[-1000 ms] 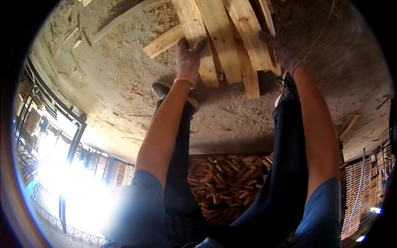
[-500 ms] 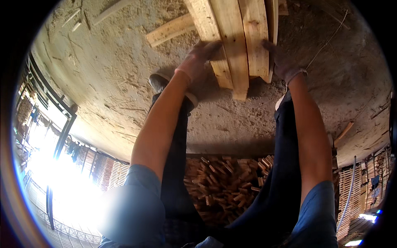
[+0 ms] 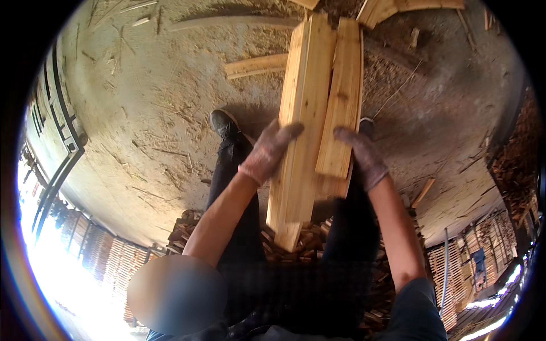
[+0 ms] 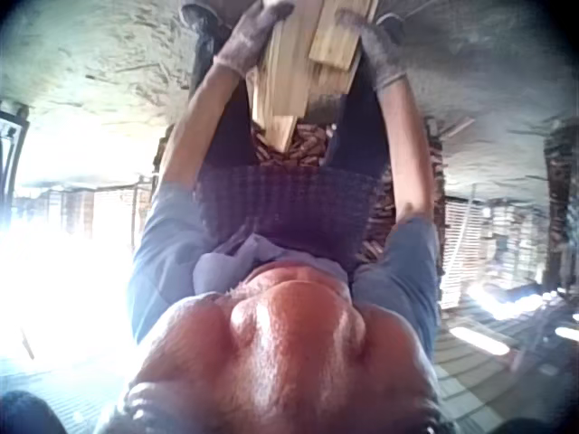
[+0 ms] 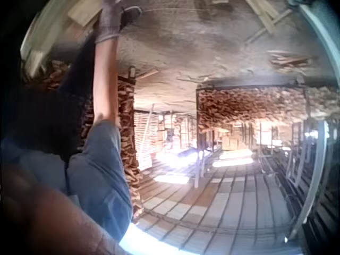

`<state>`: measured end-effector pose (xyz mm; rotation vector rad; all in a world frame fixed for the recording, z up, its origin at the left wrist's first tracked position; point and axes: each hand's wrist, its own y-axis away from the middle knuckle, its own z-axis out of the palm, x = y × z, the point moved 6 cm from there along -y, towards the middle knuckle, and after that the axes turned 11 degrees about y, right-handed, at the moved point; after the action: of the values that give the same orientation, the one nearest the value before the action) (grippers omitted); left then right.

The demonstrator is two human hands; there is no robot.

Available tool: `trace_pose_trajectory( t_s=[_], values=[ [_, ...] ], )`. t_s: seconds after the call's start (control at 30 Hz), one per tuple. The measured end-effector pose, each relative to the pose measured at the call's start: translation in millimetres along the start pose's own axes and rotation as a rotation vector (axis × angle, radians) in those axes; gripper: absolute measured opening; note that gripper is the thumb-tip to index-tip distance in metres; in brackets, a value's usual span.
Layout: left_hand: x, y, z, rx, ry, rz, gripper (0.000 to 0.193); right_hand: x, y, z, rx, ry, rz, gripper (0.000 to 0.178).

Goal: The person gathers scattered wooden planks from the floor and stacks them into a large pile. They also feed individual planks into a wood processing machine and arrange the processed pieces into a neat stack.

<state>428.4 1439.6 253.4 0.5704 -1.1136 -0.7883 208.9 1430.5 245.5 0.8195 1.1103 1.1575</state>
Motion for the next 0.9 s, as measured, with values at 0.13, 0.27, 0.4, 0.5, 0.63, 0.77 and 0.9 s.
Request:
trace_pose_trajectory(
  t_s=[0.13,0.27,0.4,0.5,0.63,0.77,0.9],
  values=[
    [21.9,95.4,23.8,0.111,0.439,-0.237,0.065,-7.0,96.2,62.3,-0.059,-0.006,0.148,0.057],
    [28.4,176.0,32.7,0.273,0.560,-0.299,0.070,7.9,149.4,101.1,-0.084,-0.090,0.293,0.063],
    [-13.3,167.3,6.4,0.257,0.731,-0.523,0.068,19.1,120.6,105.1,-0.103,-0.148,0.398,0.067],
    [-72.3,122.1,-9.7,0.304,1.100,-0.644,0.068,46.0,42.9,93.3,-0.107,-0.144,0.325,0.070],
    [-91.7,111.7,-10.9,0.278,1.243,-0.514,0.069,65.6,23.9,96.6,-0.084,-0.081,0.336,0.074],
    [-94.2,110.8,-18.3,0.329,1.142,-0.435,0.067,38.0,34.2,124.4,0.010,0.029,0.365,0.074],
    [-83.6,113.7,-17.5,0.162,1.664,-0.518,0.066,19.2,18.3,151.2,0.135,0.474,0.234,0.065]
  ],
)
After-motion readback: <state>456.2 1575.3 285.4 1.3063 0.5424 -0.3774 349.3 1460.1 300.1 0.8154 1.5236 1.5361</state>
